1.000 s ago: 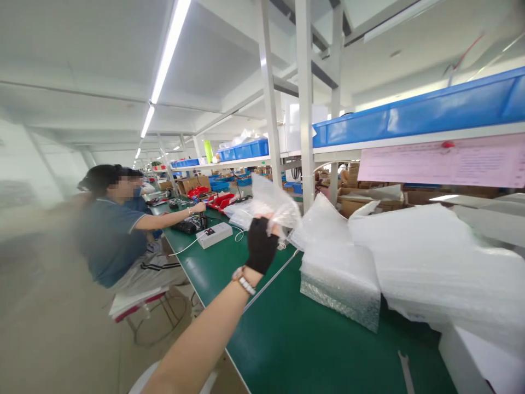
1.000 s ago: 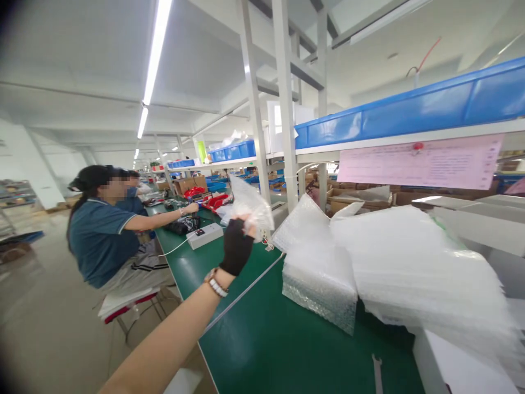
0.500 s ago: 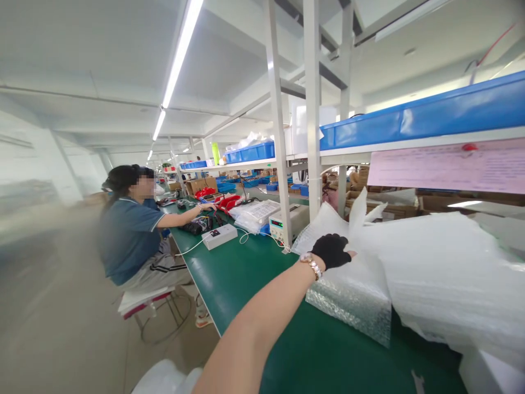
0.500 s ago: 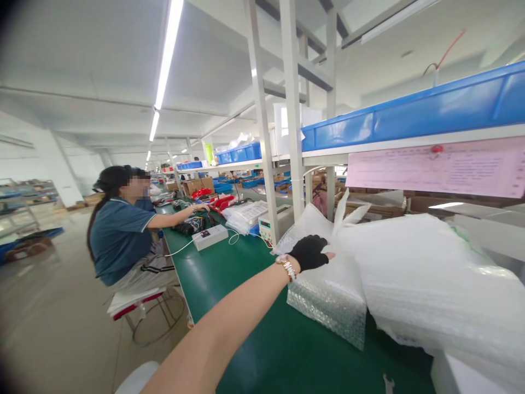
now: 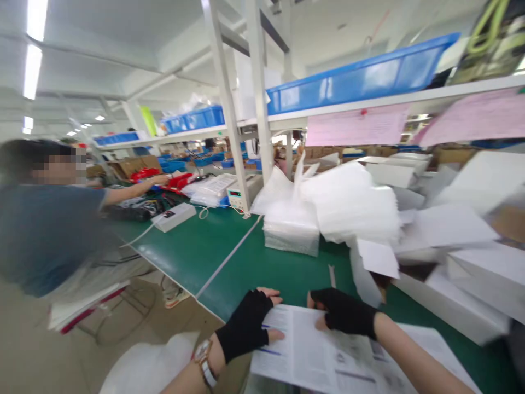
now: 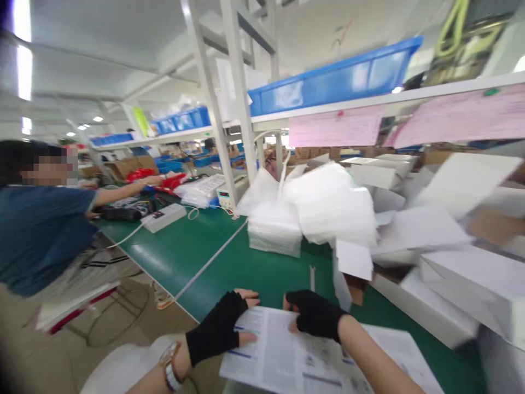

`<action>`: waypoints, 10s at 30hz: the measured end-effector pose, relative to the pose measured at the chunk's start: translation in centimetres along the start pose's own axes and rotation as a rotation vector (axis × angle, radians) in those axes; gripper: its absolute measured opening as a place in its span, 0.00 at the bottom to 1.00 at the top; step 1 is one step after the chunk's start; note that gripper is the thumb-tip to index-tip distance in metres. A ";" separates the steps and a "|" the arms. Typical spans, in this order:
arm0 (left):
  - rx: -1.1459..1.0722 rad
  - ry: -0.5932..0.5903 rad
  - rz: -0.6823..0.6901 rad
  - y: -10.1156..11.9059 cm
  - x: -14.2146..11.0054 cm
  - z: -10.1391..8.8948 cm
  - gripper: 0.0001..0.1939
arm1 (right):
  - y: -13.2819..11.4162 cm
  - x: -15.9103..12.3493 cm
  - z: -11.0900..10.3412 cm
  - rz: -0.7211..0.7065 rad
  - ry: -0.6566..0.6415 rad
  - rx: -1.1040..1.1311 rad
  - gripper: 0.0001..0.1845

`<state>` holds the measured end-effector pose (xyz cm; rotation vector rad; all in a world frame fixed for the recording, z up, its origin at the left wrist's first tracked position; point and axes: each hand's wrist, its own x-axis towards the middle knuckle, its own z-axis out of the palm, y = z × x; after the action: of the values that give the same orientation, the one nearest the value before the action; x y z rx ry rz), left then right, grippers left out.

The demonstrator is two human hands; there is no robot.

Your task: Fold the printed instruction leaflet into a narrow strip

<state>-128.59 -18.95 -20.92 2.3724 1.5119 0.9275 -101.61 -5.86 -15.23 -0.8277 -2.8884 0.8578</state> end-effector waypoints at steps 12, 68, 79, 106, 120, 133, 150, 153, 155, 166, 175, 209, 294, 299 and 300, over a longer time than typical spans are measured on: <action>0.316 -0.256 0.174 2.0 -1.8 0.8 0.66 | 3.8 -14.8 2.6 0.386 -0.007 -0.157 0.83; 0.247 -0.253 0.378 -5.3 3.5 -6.2 0.18 | 4.1 -12.0 6.6 0.252 0.264 -0.264 0.46; 0.382 0.080 0.162 0.4 -1.6 -0.3 0.33 | 1.6 -10.7 11.8 -0.008 0.678 -0.686 0.27; -0.271 0.411 -0.196 5.8 -3.8 4.7 0.11 | 0.1 -13.4 14.9 0.004 0.805 -0.637 0.22; 0.059 0.137 0.263 8.2 0.7 8.5 0.18 | 0.4 -13.8 14.1 0.041 0.751 -0.640 0.24; 0.175 0.135 0.195 8.3 1.2 11.0 0.19 | 0.9 -13.4 14.4 0.042 0.795 -0.590 0.21; 0.181 0.135 0.160 9.0 1.9 12.6 0.18 | 1.4 -13.4 14.0 0.038 0.765 -0.597 0.23; 0.162 0.126 0.135 9.0 1.7 13.0 0.18 | 1.8 -13.6 14.2 0.036 0.755 -0.604 0.24; 0.157 0.117 0.116 9.0 1.6 13.1 0.18 | 1.9 -13.6 14.3 0.038 0.765 -0.589 0.25; 0.205 0.132 0.175 9.2 2.3 12.3 0.18 | 1.9 -13.4 14.1 0.045 0.772 -0.586 0.23; 0.221 0.130 0.197 9.5 2.3 12.8 0.18 | 1.4 -13.0 13.7 0.037 0.792 -0.592 0.21; 0.234 0.147 0.194 9.6 2.5 12.7 0.22 | 1.5 -13.2 13.4 0.042 0.808 -0.470 0.20; 0.246 0.130 0.062 5.2 1.0 10.1 0.17 | 1.7 -12.3 14.2 0.043 0.776 -0.471 0.21; 0.274 0.166 0.034 4.4 2.4 10.1 0.15 | 1.5 -12.4 14.2 0.050 0.762 -0.483 0.21; 0.284 0.167 0.032 4.4 2.6 10.0 0.16 | 1.4 -12.4 14.2 0.053 0.759 -0.483 0.21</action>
<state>-118.65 -17.01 -25.71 2.5742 1.7794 0.9986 -92.52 -18.15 -26.43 -0.9787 -2.3788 -0.1759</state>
